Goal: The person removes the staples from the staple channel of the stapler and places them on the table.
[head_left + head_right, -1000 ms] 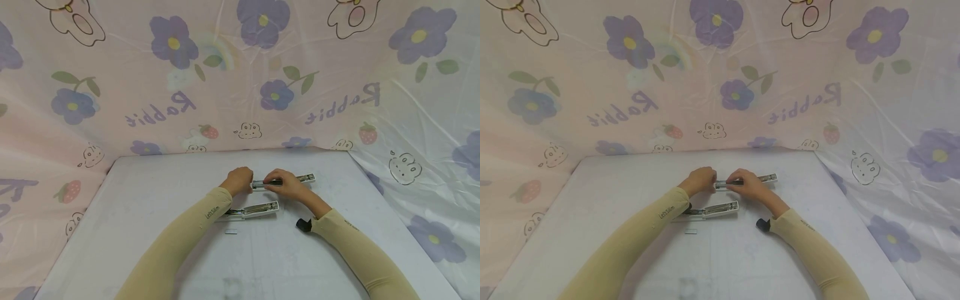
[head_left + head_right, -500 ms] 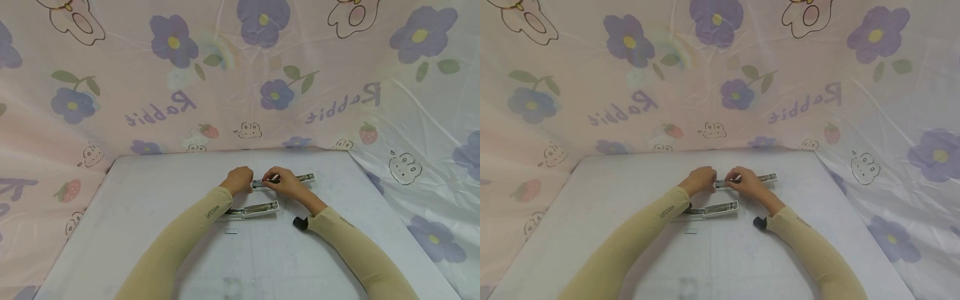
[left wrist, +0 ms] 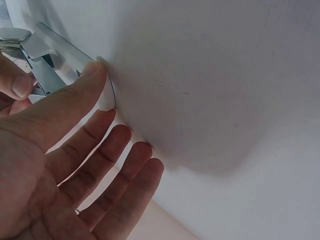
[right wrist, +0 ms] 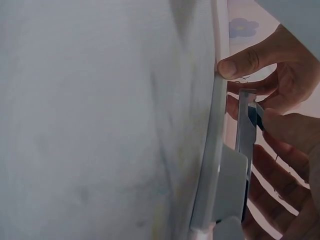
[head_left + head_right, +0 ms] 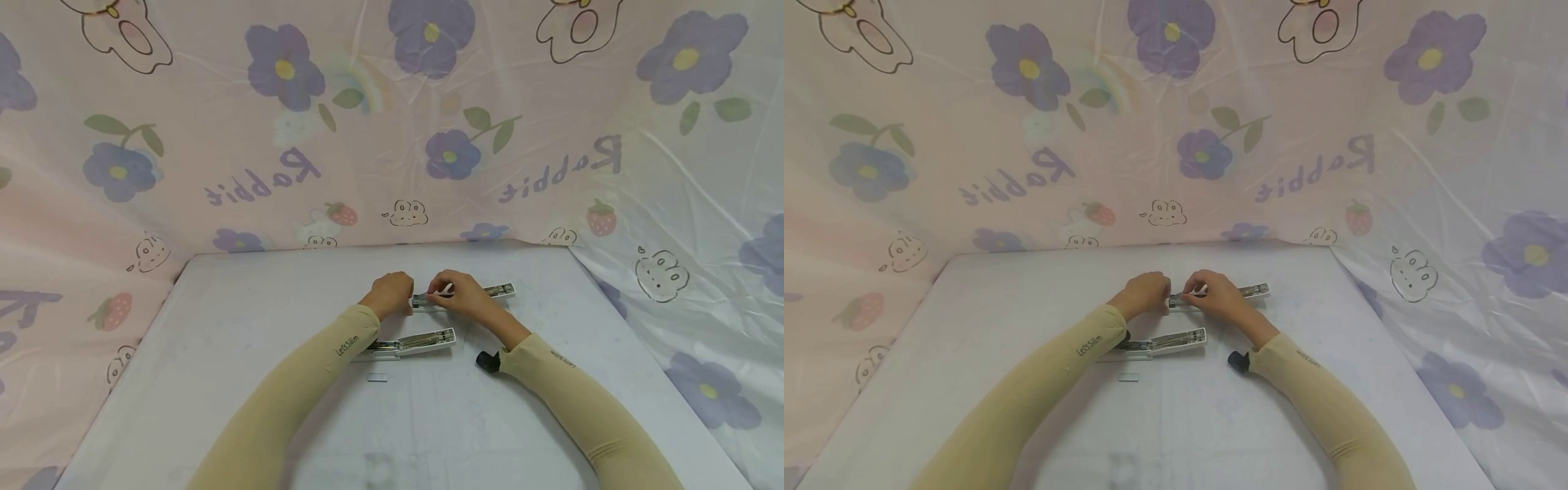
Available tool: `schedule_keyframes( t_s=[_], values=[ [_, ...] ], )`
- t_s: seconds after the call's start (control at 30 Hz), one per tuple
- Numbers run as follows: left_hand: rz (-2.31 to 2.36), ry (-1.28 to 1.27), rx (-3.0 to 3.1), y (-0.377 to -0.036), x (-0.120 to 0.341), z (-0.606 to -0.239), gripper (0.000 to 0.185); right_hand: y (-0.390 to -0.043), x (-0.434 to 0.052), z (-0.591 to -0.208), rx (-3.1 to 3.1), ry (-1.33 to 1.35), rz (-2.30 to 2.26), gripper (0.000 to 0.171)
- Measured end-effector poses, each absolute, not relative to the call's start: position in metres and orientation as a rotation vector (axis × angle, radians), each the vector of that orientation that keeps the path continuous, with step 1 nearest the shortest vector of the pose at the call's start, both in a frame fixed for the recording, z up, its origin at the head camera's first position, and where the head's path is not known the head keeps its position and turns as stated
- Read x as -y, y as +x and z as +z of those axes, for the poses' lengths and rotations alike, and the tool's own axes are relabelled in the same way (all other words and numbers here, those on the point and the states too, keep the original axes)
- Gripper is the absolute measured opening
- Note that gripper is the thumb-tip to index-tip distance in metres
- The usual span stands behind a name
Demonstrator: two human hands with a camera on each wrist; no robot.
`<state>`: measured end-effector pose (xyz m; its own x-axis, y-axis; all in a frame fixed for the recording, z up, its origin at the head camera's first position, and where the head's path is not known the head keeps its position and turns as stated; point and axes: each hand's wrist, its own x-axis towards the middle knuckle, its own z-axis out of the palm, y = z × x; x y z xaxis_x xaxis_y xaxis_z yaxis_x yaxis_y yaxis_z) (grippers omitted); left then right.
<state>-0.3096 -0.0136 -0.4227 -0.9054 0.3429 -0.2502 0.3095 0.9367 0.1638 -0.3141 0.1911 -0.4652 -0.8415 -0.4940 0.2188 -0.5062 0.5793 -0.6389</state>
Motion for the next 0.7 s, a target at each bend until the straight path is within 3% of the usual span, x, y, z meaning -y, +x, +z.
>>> schedule_keyframes(
  t_s=[0.27,0.7],
  values=[
    [0.171,0.495,-2.820,-0.3099,0.0142,-0.4228,0.031,-0.3170,-0.1921,-0.4653,2.801,0.901,1.035,0.018],
    [0.149,0.483,-2.820,-0.3090,0.0134,-0.4232,0.031,-0.3147,-0.1926,-0.4624,2.767,1.004,0.947,0.014]
  ],
)
